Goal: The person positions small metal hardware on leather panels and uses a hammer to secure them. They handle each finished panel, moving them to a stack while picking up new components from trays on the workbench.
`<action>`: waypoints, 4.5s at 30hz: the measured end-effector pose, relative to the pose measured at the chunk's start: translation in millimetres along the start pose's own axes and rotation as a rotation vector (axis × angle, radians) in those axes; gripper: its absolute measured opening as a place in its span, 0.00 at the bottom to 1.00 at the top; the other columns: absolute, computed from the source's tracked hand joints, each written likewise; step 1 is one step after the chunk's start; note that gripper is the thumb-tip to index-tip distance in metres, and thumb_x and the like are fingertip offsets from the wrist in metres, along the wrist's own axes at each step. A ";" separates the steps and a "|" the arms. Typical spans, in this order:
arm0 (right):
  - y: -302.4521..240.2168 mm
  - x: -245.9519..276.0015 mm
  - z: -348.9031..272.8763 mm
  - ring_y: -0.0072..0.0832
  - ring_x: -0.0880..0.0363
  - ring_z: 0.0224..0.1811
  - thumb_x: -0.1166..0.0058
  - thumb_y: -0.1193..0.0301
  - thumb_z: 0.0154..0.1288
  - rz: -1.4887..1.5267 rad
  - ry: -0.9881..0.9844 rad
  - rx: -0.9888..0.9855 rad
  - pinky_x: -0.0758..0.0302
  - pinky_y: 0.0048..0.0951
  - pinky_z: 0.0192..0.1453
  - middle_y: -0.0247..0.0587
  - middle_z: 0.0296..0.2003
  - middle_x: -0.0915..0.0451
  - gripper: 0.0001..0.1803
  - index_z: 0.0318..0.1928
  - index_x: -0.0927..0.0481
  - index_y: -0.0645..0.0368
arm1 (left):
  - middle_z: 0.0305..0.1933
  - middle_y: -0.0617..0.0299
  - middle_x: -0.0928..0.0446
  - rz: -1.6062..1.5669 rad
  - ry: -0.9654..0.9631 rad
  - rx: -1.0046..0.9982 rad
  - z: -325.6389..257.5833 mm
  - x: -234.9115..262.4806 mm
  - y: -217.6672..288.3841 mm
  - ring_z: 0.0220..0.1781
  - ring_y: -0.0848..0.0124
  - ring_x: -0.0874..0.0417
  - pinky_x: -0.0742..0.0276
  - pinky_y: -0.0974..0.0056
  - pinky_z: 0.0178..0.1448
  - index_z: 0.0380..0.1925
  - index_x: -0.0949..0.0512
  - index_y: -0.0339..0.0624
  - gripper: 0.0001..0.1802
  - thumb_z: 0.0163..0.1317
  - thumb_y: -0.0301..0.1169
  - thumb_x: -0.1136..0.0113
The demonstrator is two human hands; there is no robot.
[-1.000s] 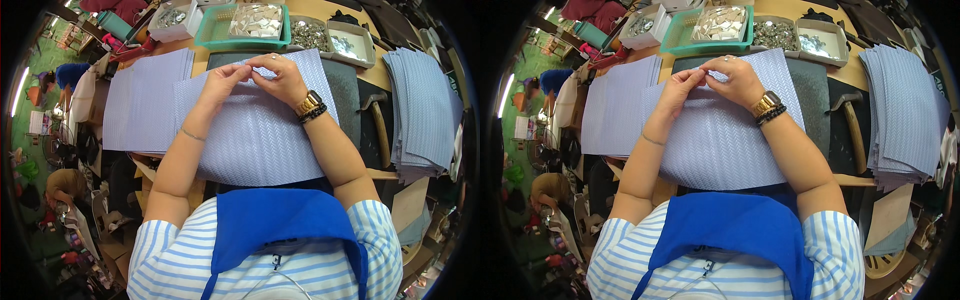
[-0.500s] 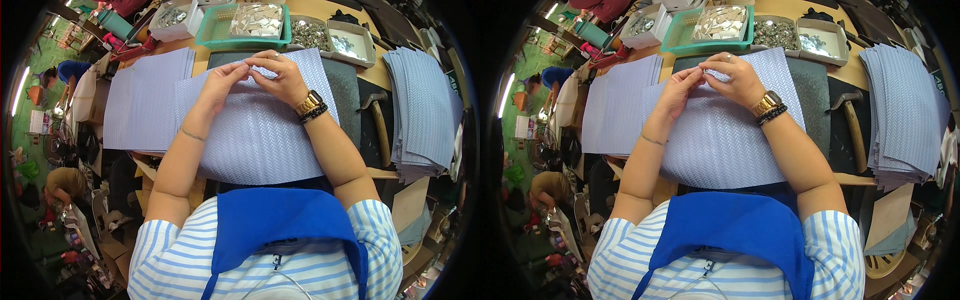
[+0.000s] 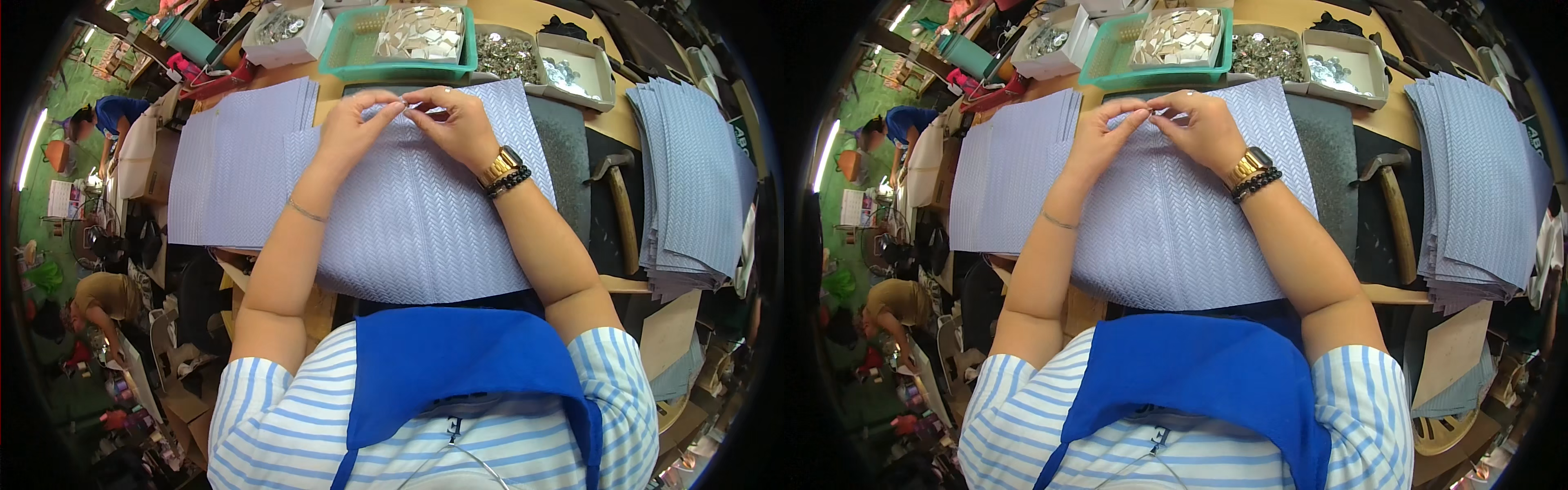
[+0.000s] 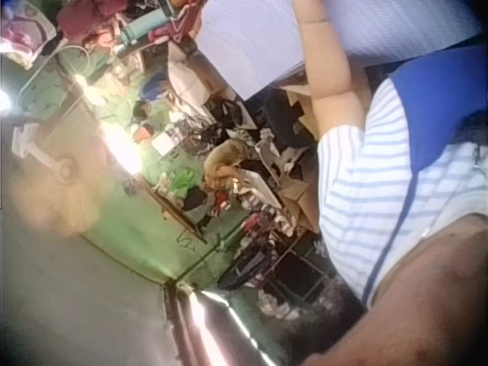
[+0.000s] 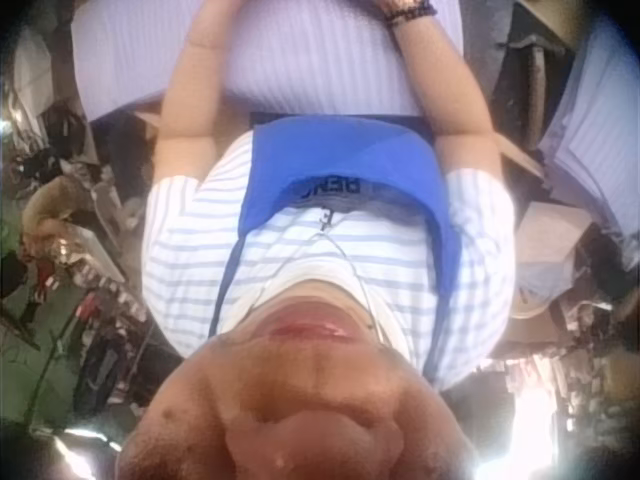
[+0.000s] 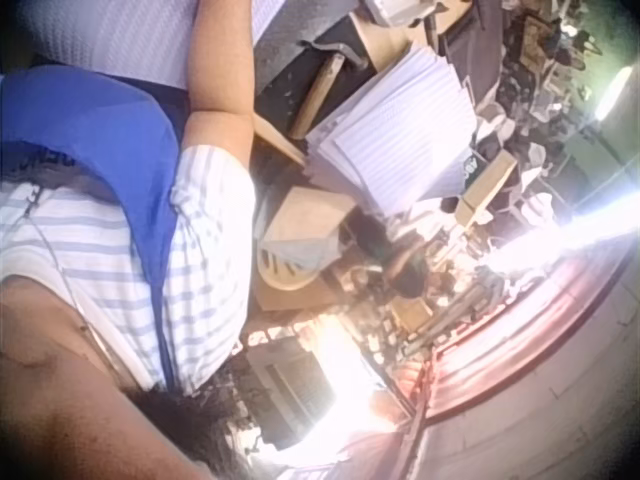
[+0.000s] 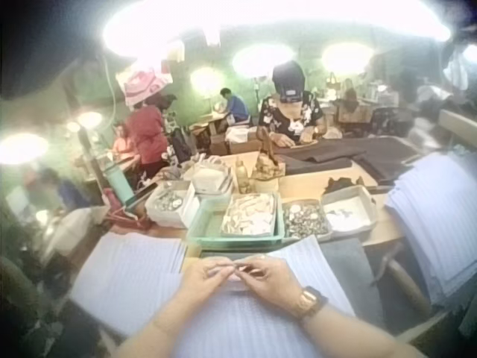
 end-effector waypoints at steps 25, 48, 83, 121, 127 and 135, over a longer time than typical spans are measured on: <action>5.9 -3.7 -1.3 0.34 0.08 0.40 0.31 0.70 0.65 -0.208 -0.075 -0.170 0.14 0.32 0.46 0.47 0.38 0.09 0.08 0.44 0.10 0.57 | 0.36 0.72 0.22 0.132 -0.144 0.071 32.4 18.5 -2.4 0.37 0.85 0.27 0.32 0.76 0.41 0.60 0.26 0.42 0.20 0.70 0.26 0.33; 1.2 4.8 3.9 0.32 0.14 0.48 0.27 0.66 0.57 -0.703 -0.132 0.118 0.33 0.55 0.74 0.28 0.37 0.11 0.14 0.45 0.12 0.48 | 0.39 0.66 0.11 0.738 0.067 -0.347 -8.2 -2.0 23.2 0.43 0.68 0.12 0.27 0.59 0.64 0.57 0.18 0.49 0.25 0.58 0.31 0.24; 34.2 68.1 153.0 0.41 0.12 0.52 0.39 0.56 0.69 -1.125 -0.259 -0.291 0.19 0.46 0.59 0.40 0.47 0.09 0.13 0.49 0.08 0.39 | 0.35 0.60 0.17 0.506 0.002 -0.579 -76.3 -90.4 26.3 0.35 0.58 0.14 0.18 0.55 0.41 0.33 0.13 0.47 0.04 0.61 0.33 0.30; -32.2 62.8 -82.9 0.10 0.25 0.36 0.35 0.76 0.70 0.027 -0.302 -0.480 0.26 0.16 0.40 0.24 0.38 0.21 0.09 0.47 0.21 0.59 | 0.34 0.67 0.15 0.166 -0.109 -0.118 -72.8 -85.6 21.2 0.34 0.82 0.23 0.23 0.73 0.43 0.56 0.22 0.41 0.21 0.64 0.26 0.30; -30.5 62.1 -81.5 0.09 0.30 0.33 0.36 0.77 0.69 -0.043 -0.314 -0.447 0.30 0.16 0.36 0.22 0.36 0.24 0.09 0.43 0.24 0.56 | 0.32 0.63 0.11 0.189 -0.068 -0.140 -70.0 -87.4 17.9 0.29 0.72 0.15 0.21 0.66 0.38 0.51 0.21 0.46 0.19 0.60 0.32 0.30; -46.3 51.9 -82.7 0.11 0.28 0.31 0.38 0.78 0.65 -0.334 -0.285 -0.339 0.28 0.20 0.34 0.22 0.33 0.22 0.08 0.41 0.24 0.58 | 0.32 0.63 0.12 0.225 -0.055 -0.116 -71.1 -88.0 19.2 0.27 0.71 0.18 0.23 0.64 0.35 0.51 0.22 0.47 0.19 0.59 0.32 0.31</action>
Point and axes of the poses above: each hand's wrist, its own z-axis towards the middle knuckle, its own x-axis out of the back of the hand, y = z × x, the point moved 1 cm from there along z, towards the middle knuckle
